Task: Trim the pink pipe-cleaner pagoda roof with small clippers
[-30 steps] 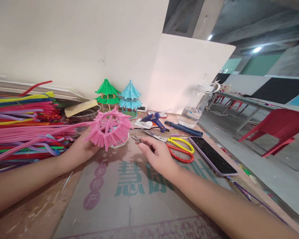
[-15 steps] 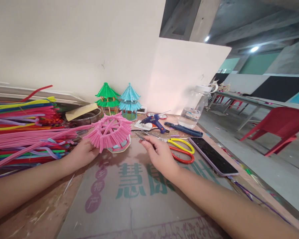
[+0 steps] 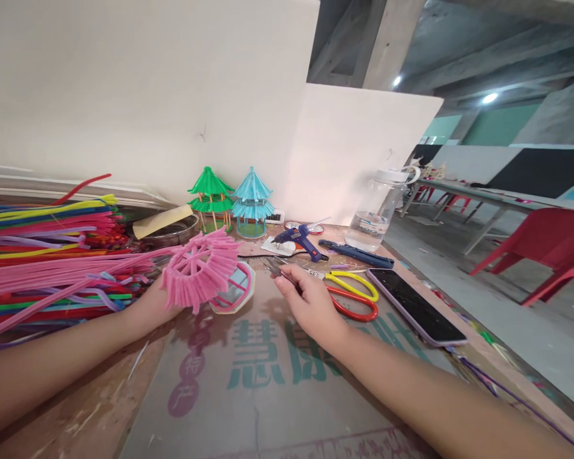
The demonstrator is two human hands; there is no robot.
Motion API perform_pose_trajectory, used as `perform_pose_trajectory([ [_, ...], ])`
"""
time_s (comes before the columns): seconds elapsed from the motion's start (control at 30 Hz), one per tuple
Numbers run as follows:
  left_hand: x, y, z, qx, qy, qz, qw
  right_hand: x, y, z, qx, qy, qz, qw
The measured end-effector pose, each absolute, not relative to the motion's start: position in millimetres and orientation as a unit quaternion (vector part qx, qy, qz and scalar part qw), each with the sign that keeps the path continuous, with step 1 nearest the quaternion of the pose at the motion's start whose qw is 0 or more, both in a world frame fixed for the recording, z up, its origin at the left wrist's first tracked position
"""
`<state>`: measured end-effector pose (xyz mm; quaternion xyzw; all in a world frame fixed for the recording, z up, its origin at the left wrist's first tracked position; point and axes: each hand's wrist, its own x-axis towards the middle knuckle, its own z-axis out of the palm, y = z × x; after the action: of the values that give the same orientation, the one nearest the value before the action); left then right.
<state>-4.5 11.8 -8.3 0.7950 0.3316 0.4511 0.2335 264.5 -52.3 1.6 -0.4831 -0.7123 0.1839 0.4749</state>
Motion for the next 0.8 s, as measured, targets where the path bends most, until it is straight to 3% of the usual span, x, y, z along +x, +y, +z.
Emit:
perform_pose_trajectory([
  [0.2,-10,20,-17,0.815,0.311,0.435,0.221,264,-48,-2,-0.478,-0.722,0.185,0.465],
  [0.4,-11,13,-12,0.858,0.363,0.334,0.145,261,-47,1,-0.484,-0.722,0.197,0.453],
  [0.8,-8,11,-5,0.848,0.349,0.367,0.158,261,-48,4,-0.494,-0.718,0.214,0.441],
])
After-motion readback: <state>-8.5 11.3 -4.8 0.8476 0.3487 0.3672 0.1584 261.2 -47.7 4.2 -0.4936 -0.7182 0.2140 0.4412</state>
